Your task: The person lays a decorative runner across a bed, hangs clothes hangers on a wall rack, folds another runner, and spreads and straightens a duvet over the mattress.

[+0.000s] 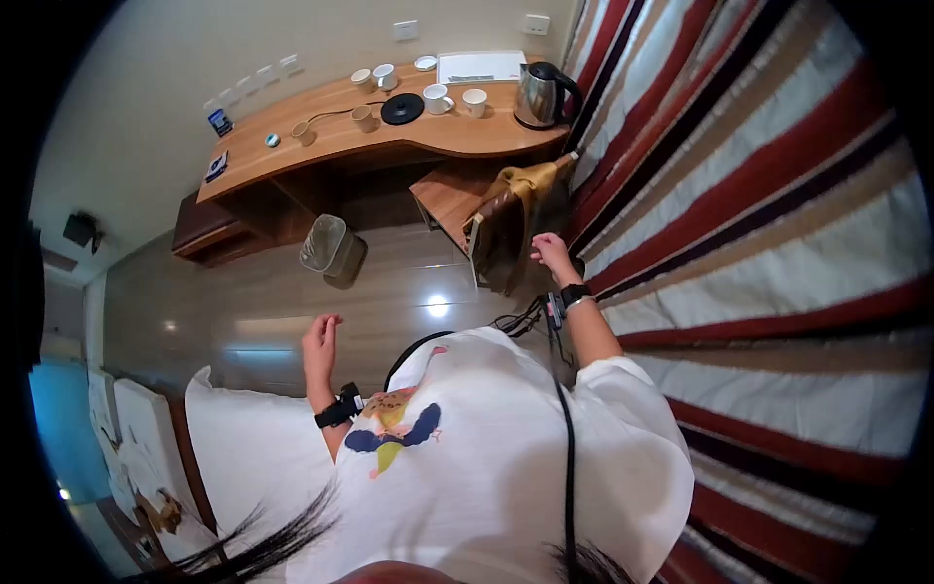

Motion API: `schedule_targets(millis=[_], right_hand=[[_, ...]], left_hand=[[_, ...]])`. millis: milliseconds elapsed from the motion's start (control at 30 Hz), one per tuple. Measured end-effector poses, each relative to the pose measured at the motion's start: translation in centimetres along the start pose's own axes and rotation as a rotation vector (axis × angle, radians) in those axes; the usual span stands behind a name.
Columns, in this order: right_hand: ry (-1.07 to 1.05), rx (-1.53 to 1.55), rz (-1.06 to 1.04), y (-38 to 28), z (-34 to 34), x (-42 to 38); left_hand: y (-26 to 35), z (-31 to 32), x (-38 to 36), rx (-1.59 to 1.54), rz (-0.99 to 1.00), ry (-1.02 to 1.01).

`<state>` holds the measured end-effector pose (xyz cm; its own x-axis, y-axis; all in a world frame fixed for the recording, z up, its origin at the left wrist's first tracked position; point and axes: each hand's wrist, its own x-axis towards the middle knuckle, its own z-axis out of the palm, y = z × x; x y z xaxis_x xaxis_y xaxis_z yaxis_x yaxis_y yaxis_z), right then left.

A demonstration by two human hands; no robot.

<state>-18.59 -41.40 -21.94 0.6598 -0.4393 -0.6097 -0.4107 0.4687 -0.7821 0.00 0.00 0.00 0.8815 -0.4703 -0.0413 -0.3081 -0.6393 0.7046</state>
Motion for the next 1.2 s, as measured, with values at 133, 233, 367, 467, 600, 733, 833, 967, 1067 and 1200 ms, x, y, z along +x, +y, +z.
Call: schedule_targets(millis=[133, 233, 367, 467, 600, 733, 833, 967, 1067, 1200], right_hand=[[0.201, -0.065, -0.083, -9.9, -4.2, 5.6], [0.306, 0.058, -0.148, -13.7, -2.4, 9.7], [0.125, 0.016, -0.215, -12.8, -2.7, 12.9], [0.156, 0.166, -0.316, -13.1, -1.7, 12.3], [0.001, 0.024, -0.475, -15.1, 4.8, 10.6], [-0.351, -0.131, -0.454, -18.8, 17.3, 5.5], [-0.722, -0.244, -0.583, -21.9, 27.1, 0.4], [-1.245, -0.353, -0.470, -24.3, 37.0, -8.6], [-1.608, -0.581, -0.348, -23.9, 41.3, -12.8], [-1.940, -0.746, -0.467, -22.6, 44.6, -16.4]], left_hand=[[0.8, 5.3, 1.1, -0.163, -0.042, 0.158], [-0.8, 5.1, 0.6, -0.188, -0.162, 0.294], [-2.5, 3.6, -2.0, -0.171, -0.301, 0.413], [-2.6, 2.4, -2.8, -0.164, -0.337, 0.489], [-2.7, -0.1, -4.8, -0.095, -0.322, 0.551], [-3.4, -2.3, -4.5, 0.008, -0.363, 0.570], [-3.2, -3.6, -1.8, 0.087, -0.244, 0.475], [-1.4, -5.8, 0.2, -0.169, -0.047, 0.447], [-1.5, -6.4, 0.5, 0.068, 0.084, 0.628], [-5.1, -7.2, -1.3, 0.149, -0.018, 0.635]])
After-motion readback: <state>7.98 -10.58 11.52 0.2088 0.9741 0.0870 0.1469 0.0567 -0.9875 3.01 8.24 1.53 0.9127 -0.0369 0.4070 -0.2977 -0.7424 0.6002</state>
